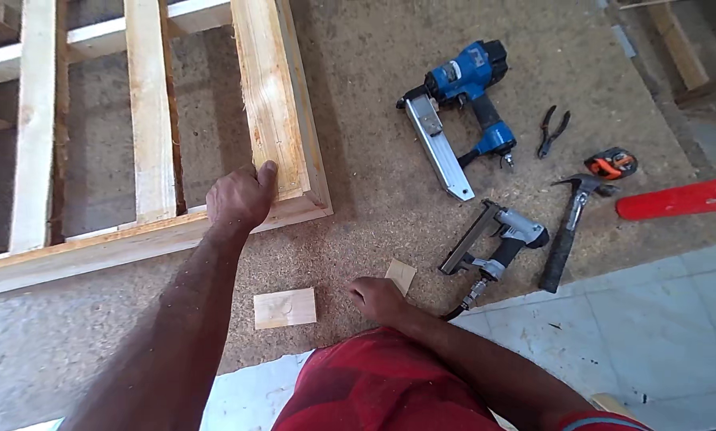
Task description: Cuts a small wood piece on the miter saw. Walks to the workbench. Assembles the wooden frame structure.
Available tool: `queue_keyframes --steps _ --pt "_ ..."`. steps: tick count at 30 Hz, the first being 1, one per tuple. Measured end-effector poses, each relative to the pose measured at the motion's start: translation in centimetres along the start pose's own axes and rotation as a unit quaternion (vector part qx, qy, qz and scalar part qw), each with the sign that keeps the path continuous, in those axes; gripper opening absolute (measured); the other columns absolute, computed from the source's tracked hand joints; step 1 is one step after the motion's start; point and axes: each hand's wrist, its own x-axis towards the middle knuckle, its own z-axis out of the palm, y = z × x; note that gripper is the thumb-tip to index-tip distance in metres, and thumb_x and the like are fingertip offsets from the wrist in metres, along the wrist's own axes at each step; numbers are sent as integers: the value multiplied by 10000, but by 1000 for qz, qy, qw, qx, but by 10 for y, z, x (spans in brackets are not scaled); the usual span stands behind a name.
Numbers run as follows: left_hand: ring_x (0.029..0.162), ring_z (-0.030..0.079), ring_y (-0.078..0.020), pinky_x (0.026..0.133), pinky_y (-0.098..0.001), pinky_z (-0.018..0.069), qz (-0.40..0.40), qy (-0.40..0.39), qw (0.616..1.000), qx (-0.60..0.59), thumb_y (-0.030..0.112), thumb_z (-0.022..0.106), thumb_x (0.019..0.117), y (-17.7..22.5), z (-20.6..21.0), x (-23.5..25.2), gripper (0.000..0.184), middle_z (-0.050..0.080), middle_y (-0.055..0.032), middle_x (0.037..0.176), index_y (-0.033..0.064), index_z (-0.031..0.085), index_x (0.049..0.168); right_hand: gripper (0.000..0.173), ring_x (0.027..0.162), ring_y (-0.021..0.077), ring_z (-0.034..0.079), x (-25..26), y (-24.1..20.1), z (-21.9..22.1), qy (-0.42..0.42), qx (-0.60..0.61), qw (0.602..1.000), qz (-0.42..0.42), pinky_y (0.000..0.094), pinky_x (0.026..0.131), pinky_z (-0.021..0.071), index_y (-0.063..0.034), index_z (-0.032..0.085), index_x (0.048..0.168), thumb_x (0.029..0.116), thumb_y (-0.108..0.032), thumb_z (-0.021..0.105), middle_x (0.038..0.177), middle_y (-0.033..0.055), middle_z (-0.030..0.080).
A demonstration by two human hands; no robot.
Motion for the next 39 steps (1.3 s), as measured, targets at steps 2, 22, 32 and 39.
queue_keyframes --steps 2,22,32,39 --pt "955 662 -501 732 -714 468 2 -1 1000 0 724 143 1015 0 0 0 839 659 -280 914 29 605 928 325 959 240 738 -10 4 -2 -34 1 999 7 473 828 596 -98 738 1123 1059 -300 492 1055 87 754" --pt "1063 613 -608 803 -822 422 44 32 998 -33 771 138 986 -7 10 -6 926 657 -372 1076 17 661 1112 295 1025 249 716 -60 4 -41 35 32 993 108 491 896 572 -93 722 1153 1053 -268 506 1083 97 741" --pt "1040 643 -569 818 -779 467 65 37 997 -4 656 210 1044 -11 7 -18 796 672 -342 1051 -6 644 1128 736 1290 495 534 -100 82 -95 374 21 803 464 658 1047 465 34 498 1452 937 -456 690 1380 330 538" --pt "1092 672 -372 953 -668 490 79 101 975 -181 454 518 1053 -22 -3 -20 476 704 -196 1156 73 628 1315 706 1057 494 651 -90 149 -129 352 134 716 588 688 863 520 91 562 1224 845 -462 785 1115 327 647"
